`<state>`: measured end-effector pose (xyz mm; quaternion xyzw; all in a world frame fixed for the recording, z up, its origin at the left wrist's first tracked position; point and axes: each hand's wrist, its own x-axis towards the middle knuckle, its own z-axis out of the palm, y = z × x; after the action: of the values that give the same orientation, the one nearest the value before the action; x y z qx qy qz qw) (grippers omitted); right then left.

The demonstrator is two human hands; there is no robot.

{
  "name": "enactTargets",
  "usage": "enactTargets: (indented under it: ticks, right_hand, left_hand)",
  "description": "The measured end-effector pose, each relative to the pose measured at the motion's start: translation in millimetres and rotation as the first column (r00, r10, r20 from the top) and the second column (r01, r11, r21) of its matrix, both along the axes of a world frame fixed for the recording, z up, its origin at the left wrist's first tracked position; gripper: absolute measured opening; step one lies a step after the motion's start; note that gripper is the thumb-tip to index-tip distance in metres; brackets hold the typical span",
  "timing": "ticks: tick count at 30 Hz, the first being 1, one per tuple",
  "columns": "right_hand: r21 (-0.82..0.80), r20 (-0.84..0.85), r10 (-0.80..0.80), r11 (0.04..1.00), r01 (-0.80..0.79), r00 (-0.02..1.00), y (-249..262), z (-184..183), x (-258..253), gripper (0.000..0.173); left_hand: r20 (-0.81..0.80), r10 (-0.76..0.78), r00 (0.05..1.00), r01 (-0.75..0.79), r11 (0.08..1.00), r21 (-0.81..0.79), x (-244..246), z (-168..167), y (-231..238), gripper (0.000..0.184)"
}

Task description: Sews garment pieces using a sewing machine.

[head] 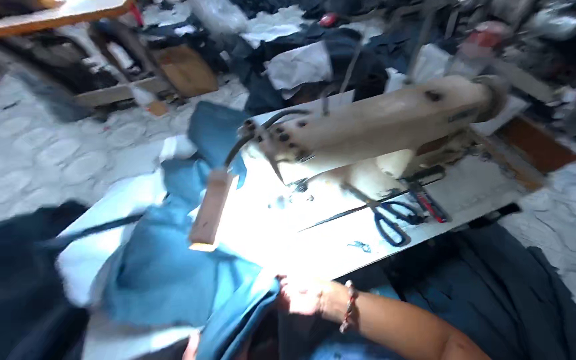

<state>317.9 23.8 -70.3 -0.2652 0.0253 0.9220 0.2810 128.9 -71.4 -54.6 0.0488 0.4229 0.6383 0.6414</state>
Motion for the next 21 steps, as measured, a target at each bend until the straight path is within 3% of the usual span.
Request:
enactTargets:
  ticks: [2,3,4,5,6,7,8,9,11,12,14,16,18,21]
  right_hand:
    - [0.103,-0.016,-0.084,0.991,0.085,0.996,0,5,2,0.041]
    - [0.205,-0.010,-0.105,0.973,0.105,0.994,1,6,5,0.038]
    - [0.301,-0.014,-0.121,0.946,0.120,0.993,5,6,9,0.034]
    - [0.392,-0.027,-0.114,0.912,0.116,0.993,10,7,13,0.029]
    - [0.457,0.002,-0.076,0.887,0.066,0.997,14,12,18,0.021]
    - [0.516,0.101,-0.026,0.856,-0.029,0.995,18,22,22,0.017]
    - [0.568,0.197,0.026,0.812,-0.135,0.980,21,32,25,0.019]
    - [0.616,0.286,0.088,0.746,-0.254,0.954,24,41,27,0.021]
    - [0.645,0.401,0.180,0.640,-0.417,0.898,28,54,26,0.022]
    - [0.652,0.422,0.227,0.597,-0.468,0.878,31,55,25,0.021]
    - [0.655,0.441,0.316,0.526,-0.542,0.840,35,56,27,0.018]
    - [0.617,0.450,0.380,0.522,-0.589,0.808,38,56,29,0.018]
    - [0.574,0.439,0.437,0.536,-0.619,0.785,42,51,35,0.023]
    - [0.548,0.510,0.533,0.404,-0.733,0.675,53,53,42,0.027]
  left_hand:
    - [-0.252,0.054,0.966,-0.075,0.995,-0.073,12,4,8,0.036]
    - [-0.460,0.078,0.885,-0.111,0.993,-0.045,14,5,11,0.034]
    - [-0.681,0.111,0.724,-0.096,0.994,0.061,8,1,11,0.030]
    - [-0.859,0.183,0.479,-0.022,0.980,0.197,-4,-3,12,0.026]
    - [-0.928,0.284,0.240,0.069,0.949,0.308,-16,-3,13,0.027]
    - [-0.934,0.342,0.105,0.147,0.923,0.355,-24,2,16,0.035]
    - [-0.946,0.311,0.091,0.210,0.923,0.323,-25,11,18,0.047]
    - [-0.965,0.184,0.188,0.275,0.933,0.232,-22,21,20,0.059]
    - [-0.827,-0.212,0.520,0.449,0.892,0.053,-10,37,28,0.076]
    - [-0.681,-0.382,0.624,0.532,0.847,0.012,-5,40,34,0.070]
    - [-0.408,-0.554,0.726,0.619,0.784,0.036,-2,37,41,0.036]
    - [-0.207,-0.617,0.759,0.646,0.752,0.130,-4,29,43,0.020]
    - [-0.072,-0.686,0.724,0.676,0.684,0.274,-12,13,43,0.020]
    - [-0.078,-0.768,0.636,0.741,0.580,0.337,-23,0,47,0.024]
